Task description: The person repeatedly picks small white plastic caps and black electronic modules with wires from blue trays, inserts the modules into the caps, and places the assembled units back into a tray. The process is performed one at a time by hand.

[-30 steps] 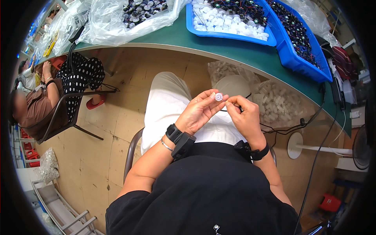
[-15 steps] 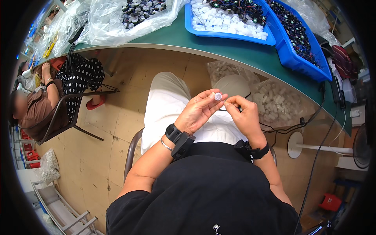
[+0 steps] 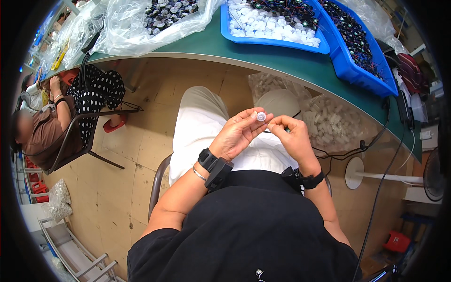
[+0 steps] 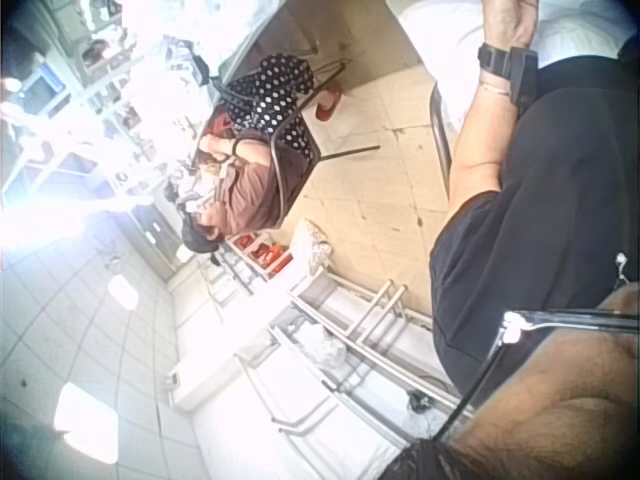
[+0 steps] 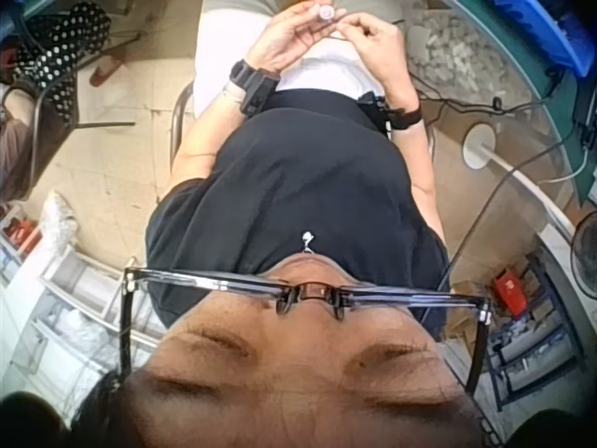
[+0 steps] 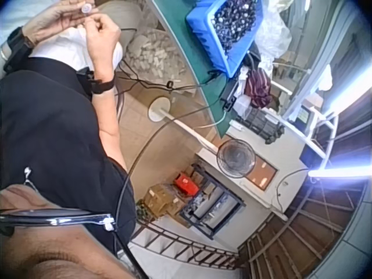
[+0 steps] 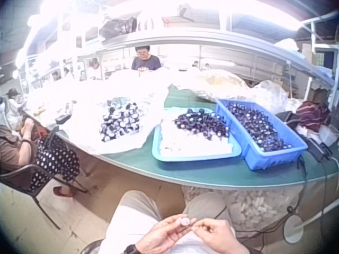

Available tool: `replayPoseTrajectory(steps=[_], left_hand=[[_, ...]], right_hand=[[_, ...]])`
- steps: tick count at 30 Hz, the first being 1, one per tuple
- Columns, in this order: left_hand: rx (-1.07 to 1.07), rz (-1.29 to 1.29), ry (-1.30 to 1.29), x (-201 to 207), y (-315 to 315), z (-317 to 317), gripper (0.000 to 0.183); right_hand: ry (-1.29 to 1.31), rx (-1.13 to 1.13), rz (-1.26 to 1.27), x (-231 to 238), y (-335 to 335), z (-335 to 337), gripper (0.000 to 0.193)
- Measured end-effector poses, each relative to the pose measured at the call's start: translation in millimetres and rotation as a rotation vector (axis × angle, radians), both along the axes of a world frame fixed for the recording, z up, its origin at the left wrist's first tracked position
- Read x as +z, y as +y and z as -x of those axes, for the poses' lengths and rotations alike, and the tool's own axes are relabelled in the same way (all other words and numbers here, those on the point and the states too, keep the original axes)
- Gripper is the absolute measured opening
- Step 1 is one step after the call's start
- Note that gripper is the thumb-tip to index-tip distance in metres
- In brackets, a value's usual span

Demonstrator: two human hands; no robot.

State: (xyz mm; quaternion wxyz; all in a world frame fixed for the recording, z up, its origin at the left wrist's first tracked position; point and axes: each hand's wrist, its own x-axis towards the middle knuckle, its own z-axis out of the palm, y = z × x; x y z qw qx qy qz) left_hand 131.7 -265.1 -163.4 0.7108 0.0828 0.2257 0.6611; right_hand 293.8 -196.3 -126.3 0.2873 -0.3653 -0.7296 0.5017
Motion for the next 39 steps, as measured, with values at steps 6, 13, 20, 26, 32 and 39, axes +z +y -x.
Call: replayPoseTrajectory(steps=[6,13,20,26,32,39], left_hand=[[-0.002,-0.011,-0.002,-1.4,0.9,-0.7,0.023],[-0.027,0.019,0.026,-4.8,1.1,-1.8,0.023],[-0.041,0.055,0.023,-9.7,0.1,-1.9,0.022],[-0.015,0.061,-0.039,-5.1,1.4,-3.1,0.021],[-0.052,0.06,0.044,-4.6,1.7,-3.3,0.025],[-0.063,0.08,0.055,-3.4,2.6,-4.6,0.029]], right_hand=[[-0.011,-0.052,0.051,4.5,0.7,-0.1,0.013],[-0.031,-0.143,-0.106,8.2,-5.1,4.8,0.01],[-0.112,-0.179,-0.286,5.3,-6.1,5.0,0.006],[-0.164,-0.153,-0.295,5.6,-6.0,4.7,0.008],[-0.111,-0.148,-0.208,4.8,-4.3,4.3,0.009],[-0.111,-0.167,-0.272,2.9,-4.8,6.2,0.009]])
